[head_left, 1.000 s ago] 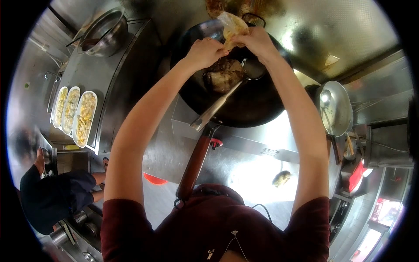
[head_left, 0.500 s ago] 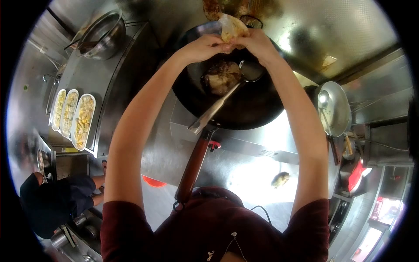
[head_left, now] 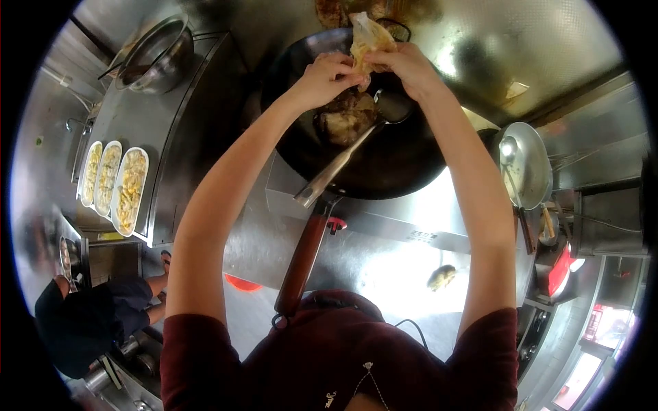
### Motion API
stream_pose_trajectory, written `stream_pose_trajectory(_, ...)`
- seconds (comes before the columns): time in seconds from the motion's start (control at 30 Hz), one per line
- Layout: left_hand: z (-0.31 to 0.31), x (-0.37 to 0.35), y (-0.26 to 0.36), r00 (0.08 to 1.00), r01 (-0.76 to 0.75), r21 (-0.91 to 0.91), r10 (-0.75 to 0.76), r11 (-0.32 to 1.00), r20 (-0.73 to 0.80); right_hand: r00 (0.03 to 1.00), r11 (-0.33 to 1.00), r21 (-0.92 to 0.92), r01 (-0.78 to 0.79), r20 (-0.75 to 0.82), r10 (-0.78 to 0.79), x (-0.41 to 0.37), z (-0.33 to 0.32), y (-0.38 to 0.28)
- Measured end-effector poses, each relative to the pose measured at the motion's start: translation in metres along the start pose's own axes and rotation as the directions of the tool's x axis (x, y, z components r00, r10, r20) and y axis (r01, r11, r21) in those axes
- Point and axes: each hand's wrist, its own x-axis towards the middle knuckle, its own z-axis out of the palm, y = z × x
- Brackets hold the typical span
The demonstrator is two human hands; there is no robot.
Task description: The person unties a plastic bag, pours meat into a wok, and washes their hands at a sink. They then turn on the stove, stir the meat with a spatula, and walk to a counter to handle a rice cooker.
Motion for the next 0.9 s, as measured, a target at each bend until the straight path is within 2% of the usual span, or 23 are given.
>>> stream_pose_trajectory(0.17,0.002,-0.001,-0.005,0.999,0.003,0.071,-0.005,0.997,0.036,1.000,1.000,-0.021,-0.013,-0.018,0.012,0.004,0.000,0.006)
stream_pose_trajectory(0.27,0.003,-0.002,-0.002,1.000,-0.014,0.097,0.014,0.995,-0.002,1.000,1.000,-0.017,-0.006,-0.017,0.006,0.004,-0.001,0.007)
stream_pose_trajectory(0.37,0.001,-0.001,-0.001,0.999,0.021,0.137,-0.027,0.990,0.040,1.000,1.000,0.008,-0.001,-0.006,0.001,0.005,-0.002,0.009)
stream_pose_trajectory(0.47,-0.001,-0.004,0.005,1.000,-0.022,0.211,0.022,0.977,-0.001,1.000,1.000,0.023,-0.004,-0.003,0.004,0.005,-0.003,0.010)
stream_pose_trajectory(0.57,0.003,-0.003,-0.003,0.998,-0.059,0.199,0.062,0.978,-0.010,1.000,1.000,0.000,-0.016,-0.010,0.016,0.006,-0.003,0.011)
stream_pose_trajectory(0.67,0.001,-0.005,0.001,0.998,-0.042,0.253,0.052,0.967,-0.035,1.000,1.000,-0.024,-0.014,0.021,0.015,0.003,-0.003,0.009)
stream_pose_trajectory(0.77,-0.001,-0.004,-0.005,0.997,0.062,0.189,-0.069,0.980,0.034,0.997,0.998,-0.065,-0.027,0.074,0.032,0.004,-0.008,0.007)
stream_pose_trajectory(0.87,-0.008,-0.003,-0.002,0.995,0.075,0.062,-0.078,0.995,0.058,0.994,0.996,-0.088,-0.017,0.107,0.027,0.002,-0.013,0.002)
stream_pose_trajectory(0.9,-0.008,-0.002,-0.002,0.996,0.069,0.074,-0.073,0.995,0.056,0.993,0.996,-0.092,-0.009,0.115,0.019,0.000,-0.014,0.000)
